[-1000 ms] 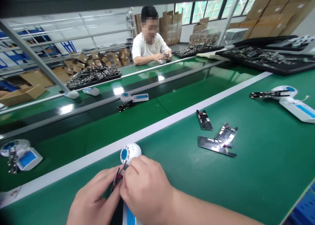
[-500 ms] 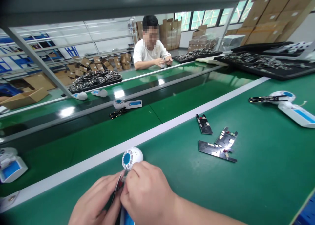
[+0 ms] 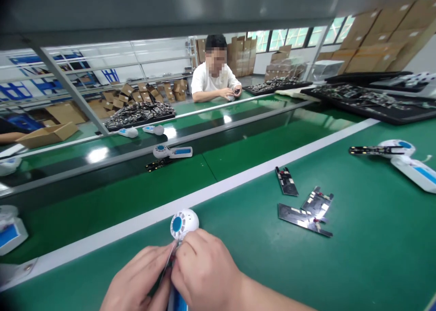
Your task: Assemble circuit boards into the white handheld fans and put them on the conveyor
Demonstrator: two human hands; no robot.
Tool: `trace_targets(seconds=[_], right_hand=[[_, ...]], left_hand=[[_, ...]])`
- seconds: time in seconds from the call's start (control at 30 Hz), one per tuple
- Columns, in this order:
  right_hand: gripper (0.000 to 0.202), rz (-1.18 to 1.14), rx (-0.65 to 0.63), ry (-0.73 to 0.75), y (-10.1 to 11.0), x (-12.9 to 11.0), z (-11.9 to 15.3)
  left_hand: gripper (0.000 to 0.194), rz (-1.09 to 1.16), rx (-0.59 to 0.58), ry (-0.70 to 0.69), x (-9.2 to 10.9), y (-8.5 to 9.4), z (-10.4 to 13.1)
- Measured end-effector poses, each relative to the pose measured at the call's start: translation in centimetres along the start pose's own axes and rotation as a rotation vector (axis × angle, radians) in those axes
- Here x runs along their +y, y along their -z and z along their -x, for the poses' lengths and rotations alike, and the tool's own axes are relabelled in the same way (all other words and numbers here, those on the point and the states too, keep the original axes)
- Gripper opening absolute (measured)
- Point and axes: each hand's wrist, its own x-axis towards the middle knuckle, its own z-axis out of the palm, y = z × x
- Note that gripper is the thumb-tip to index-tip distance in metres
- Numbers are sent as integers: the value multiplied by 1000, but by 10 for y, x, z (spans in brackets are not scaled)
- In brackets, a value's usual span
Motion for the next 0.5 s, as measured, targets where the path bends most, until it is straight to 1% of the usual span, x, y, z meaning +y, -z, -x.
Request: trace_targets(seconds=[0.03, 0.07, 0.13, 0.17, 0.2, 0.23, 0.27, 0.3, 0.37, 0.4, 0.43, 0.47, 0.5], right_hand=[[28, -13, 3, -18, 0, 0, -2], [26, -29, 7, -52, 1, 0, -5], [19, -60, 22, -138, 4, 3, -9], [16, -69, 37, -176, 5, 6, -10], [15, -71, 53, -204, 7, 10, -10], [16, -66, 66, -222, 10, 14, -10], [17, -59, 71, -235, 11, 17, -10], [18, -52, 68, -247, 13, 20, -9], [19, -43, 47, -262, 14, 24, -7], [20, -42, 35, -261, 14, 25, -6], [21, -44, 22, -254, 14, 25, -5], [22, -47, 6, -244, 13, 25, -5], [23, -52, -17, -233, 11, 25, -4]], left_hand=[[40, 59, -6, 97, 0, 1, -3], [34, 135, -13, 231, -2, 3, -6], [27, 321, -12, 560, -13, 14, -14], [25, 382, 16, 714, -23, 23, -18], [25, 395, 69, 837, -36, 36, -23], [26, 363, 137, 921, -50, 51, -27], [29, 251, 238, 975, -65, 70, -32], [33, 131, 323, 988, -80, 89, -37], [45, -109, 466, 968, -107, 124, -49], [50, -217, 490, 928, -117, 136, -55], [53, -310, 487, 881, -126, 143, -62], [54, -384, 451, 828, -134, 143, -69], [54, -432, 389, 774, -141, 138, -75]])
